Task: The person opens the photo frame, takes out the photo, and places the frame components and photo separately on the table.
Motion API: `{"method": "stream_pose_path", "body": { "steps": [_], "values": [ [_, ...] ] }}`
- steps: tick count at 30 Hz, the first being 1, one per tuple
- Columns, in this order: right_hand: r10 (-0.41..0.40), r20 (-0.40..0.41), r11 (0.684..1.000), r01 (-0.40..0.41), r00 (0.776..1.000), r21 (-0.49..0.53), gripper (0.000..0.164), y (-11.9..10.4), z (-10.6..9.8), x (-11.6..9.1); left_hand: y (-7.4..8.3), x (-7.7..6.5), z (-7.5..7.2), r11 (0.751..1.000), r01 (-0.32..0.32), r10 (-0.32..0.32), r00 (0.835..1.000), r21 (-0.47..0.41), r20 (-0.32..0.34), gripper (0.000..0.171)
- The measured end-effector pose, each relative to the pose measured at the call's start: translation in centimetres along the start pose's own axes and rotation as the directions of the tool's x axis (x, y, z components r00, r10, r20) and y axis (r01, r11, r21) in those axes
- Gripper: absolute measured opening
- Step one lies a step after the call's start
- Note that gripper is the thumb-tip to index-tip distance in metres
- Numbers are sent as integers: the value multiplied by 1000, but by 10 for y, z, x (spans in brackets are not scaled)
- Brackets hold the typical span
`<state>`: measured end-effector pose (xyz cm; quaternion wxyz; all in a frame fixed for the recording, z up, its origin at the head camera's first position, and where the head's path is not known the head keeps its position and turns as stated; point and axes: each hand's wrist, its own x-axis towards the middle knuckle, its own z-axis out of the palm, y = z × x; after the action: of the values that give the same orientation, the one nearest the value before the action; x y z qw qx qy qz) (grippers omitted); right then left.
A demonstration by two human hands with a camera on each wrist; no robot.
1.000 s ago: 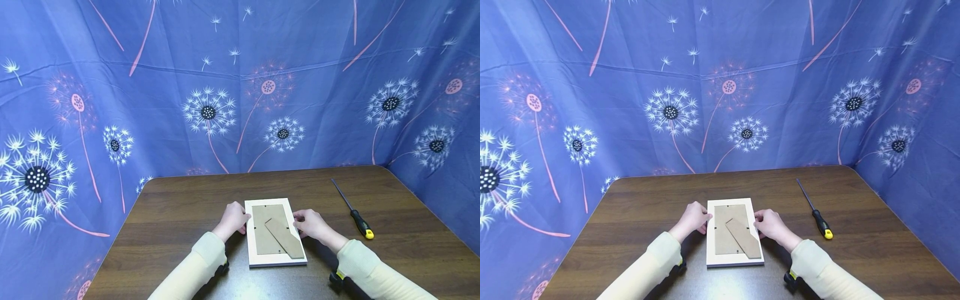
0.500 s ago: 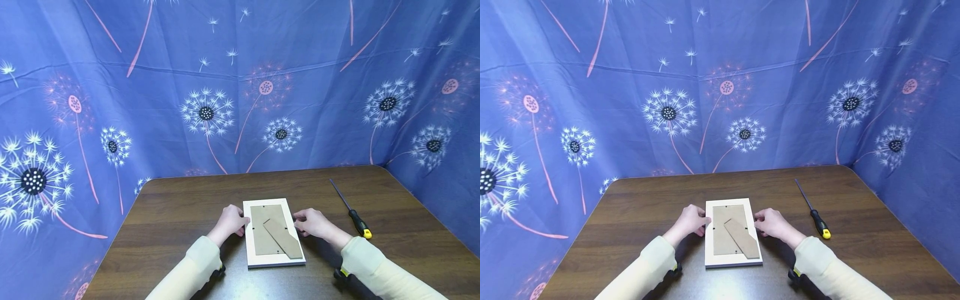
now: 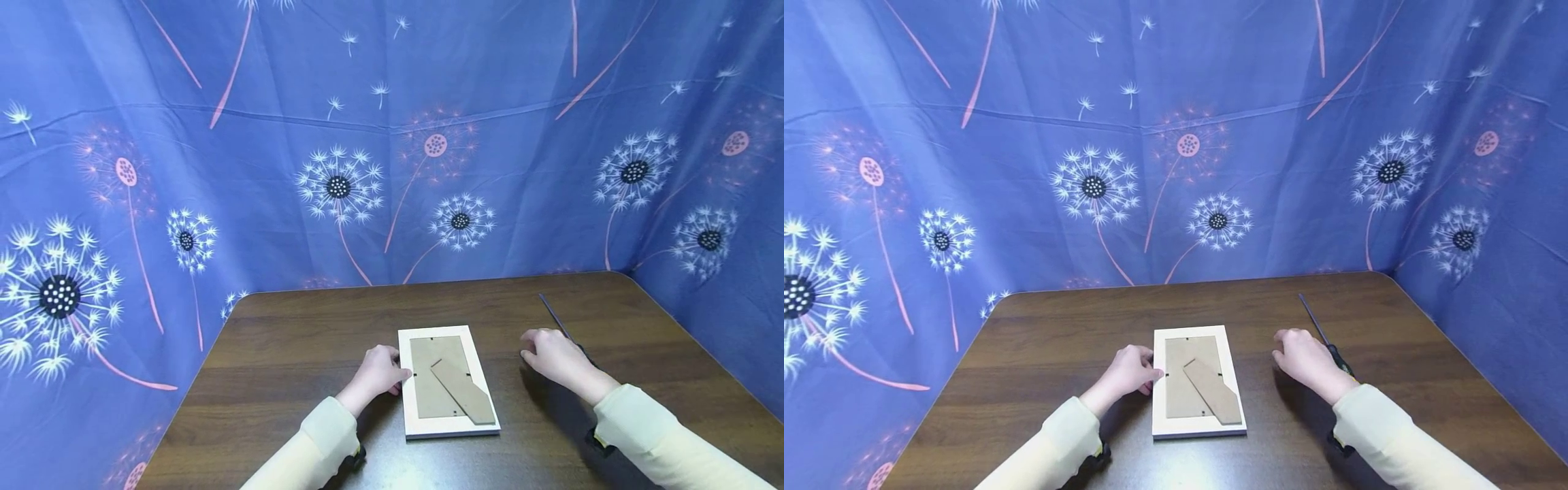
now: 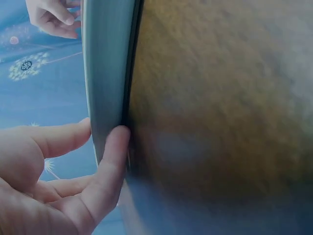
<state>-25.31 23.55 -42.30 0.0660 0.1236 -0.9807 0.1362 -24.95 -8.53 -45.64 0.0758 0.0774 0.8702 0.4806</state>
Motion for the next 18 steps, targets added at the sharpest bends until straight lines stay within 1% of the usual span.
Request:
{"method": "stream_pose_path", "body": {
  "steps": [2,6,8,13,18],
  "values": [
    [19,2,1000,-19,1000,-15,26,8,-3,-2,0,-1,-1,1000,-8,8,1000,-8,0,22],
    [61,3,998,-61,998,-24,31,22,-9,-6,-2,-3,-2,1000,-21,21,1000,6,-2,23],
    [72,-12,996,-73,997,-47,34,30,-10,-8,-3,-3,-2,1000,-16,16,1000,10,-1,23],
    [81,-52,990,-86,995,-116,39,48,-10,-12,-5,-2,0,1000,-4,4,1000,-18,4,27],
    [122,-77,984,-131,990,-124,43,66,-7,-15,-4,-2,0,999,-4,4,1000,-45,11,27]
  ]
}}
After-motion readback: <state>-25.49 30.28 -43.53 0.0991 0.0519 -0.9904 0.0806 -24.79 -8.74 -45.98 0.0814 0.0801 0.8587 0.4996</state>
